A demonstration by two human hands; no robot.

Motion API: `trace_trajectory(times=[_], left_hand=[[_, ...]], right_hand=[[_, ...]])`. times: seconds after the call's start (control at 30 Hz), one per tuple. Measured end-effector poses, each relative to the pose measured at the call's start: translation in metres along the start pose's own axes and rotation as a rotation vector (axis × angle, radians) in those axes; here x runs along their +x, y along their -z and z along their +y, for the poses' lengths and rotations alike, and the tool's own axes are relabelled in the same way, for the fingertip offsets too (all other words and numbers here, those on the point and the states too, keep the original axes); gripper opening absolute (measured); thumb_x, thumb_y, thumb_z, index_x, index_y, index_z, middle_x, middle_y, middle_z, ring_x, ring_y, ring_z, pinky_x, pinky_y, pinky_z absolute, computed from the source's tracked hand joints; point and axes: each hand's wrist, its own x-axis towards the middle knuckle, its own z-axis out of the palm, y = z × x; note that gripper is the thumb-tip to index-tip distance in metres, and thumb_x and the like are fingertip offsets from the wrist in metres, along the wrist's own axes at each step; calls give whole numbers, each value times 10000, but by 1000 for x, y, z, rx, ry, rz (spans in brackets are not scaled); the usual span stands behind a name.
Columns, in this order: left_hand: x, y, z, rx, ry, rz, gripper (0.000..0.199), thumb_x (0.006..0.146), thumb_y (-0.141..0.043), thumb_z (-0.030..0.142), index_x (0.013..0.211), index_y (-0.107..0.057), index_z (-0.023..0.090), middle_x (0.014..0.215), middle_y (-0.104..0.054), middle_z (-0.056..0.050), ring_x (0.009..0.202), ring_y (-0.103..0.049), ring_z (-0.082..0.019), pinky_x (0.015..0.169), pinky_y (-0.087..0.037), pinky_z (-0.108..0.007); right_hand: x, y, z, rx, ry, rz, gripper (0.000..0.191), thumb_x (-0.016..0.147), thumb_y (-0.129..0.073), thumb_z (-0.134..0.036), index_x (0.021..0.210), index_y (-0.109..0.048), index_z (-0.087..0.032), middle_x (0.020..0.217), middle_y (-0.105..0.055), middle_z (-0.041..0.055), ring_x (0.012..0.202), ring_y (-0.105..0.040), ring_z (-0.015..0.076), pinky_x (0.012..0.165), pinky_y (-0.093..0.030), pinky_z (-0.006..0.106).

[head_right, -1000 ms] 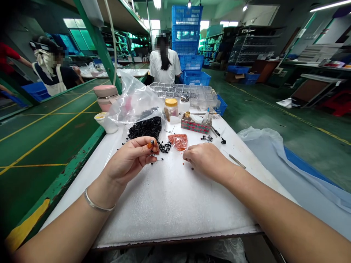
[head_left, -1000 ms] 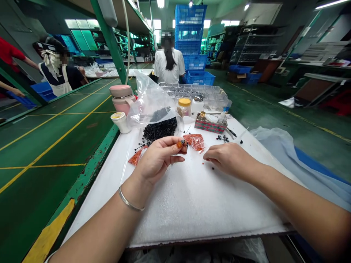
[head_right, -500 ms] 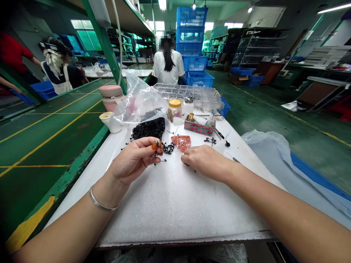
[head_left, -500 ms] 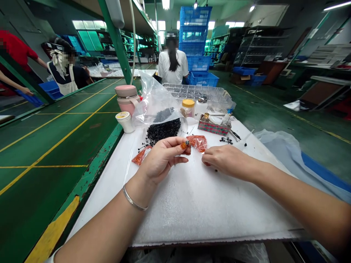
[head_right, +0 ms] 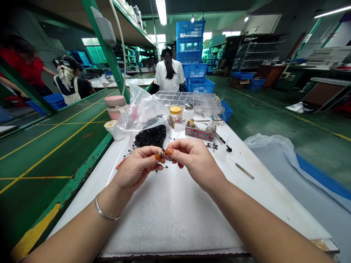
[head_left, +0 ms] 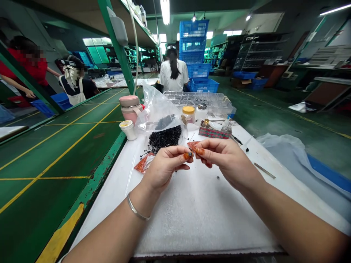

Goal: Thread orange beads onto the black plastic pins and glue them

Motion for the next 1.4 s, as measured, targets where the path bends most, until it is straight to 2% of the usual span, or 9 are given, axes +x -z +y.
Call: trace_trajectory(times=[0.17,0.33,0.67,0.77,0.83,0.93,1.03,1.17,1.4], left_hand=[[0,-2,-2,59,-19,28,136,742,-770,290,798,-756,167,805,-687,-46,787,-626,-149,682,-503,-240],[1,-3,-3,96,-24,40,142,749,-764,296,805,-759,165,807,-694,-51,775,-624,-144,675,-496,-231],[1,-3,-4,104,-11,33,136,753,-759,294,801,-762,167,815,-685,-56,791,-613,-150,670,-497,-232],[1,-2,-3,82,12,29,129,735,-771,281,785,-754,163,800,-673,-50,763,-606,-141,664,-503,-232],[1,-2,-3,61,45,7,131,730,-772,273,784,-747,156,783,-659,-45,744,-600,-132,661,-506,-231],[2,0,-4,26,112,-58,141,730,-767,266,791,-738,142,753,-632,-37,717,-584,-119,643,-507,-224],[3,2,-5,-5,186,-127,142,714,-768,246,771,-727,123,729,-612,-37,687,-566,-111,625,-513,-221],[3,4,-5,-44,277,-200,116,704,-759,217,742,-713,117,710,-591,-34,659,-552,-101,607,-523,-213],[3,6,-6,-81,332,-255,86,697,-746,187,689,-694,119,691,-571,-32,639,-544,-95,590,-529,-200]], right_hand=[[-2,-7,12,96,-24,66,192,808,-694,-348,757,-705,-163,751,-654,34,578,-457,94,521,-379,231],[-5,-6,17,119,-34,66,186,811,-698,-341,771,-708,-160,840,-670,43,614,-460,93,530,-367,225],[-5,-4,19,93,-2,65,179,829,-678,-343,795,-692,-168,782,-648,33,668,-525,120,566,-417,234],[-6,-1,16,-12,35,89,194,843,-660,-359,814,-678,-168,789,-665,45,684,-558,139,570,-432,247],[-7,2,12,-183,105,102,174,875,-619,-332,817,-663,-174,776,-664,37,693,-574,147,593,-439,255],[-7,7,6,-515,293,70,147,919,-533,-216,833,-648,-189,786,-667,22,726,-594,145,661,-444,259],[-5,13,1,-714,480,-30,166,937,-489,-154,866,-633,-195,819,-669,17,752,-596,133,695,-433,249],[-3,19,-1,-804,565,-127,189,963,-461,-172,862,-618,-197,801,-646,24,753,-573,138,699,-416,262],[-3,19,-1,-804,581,-202,210,966,-444,-176,888,-637,-205,839,-661,41,789,-584,160,720,-430,284]])
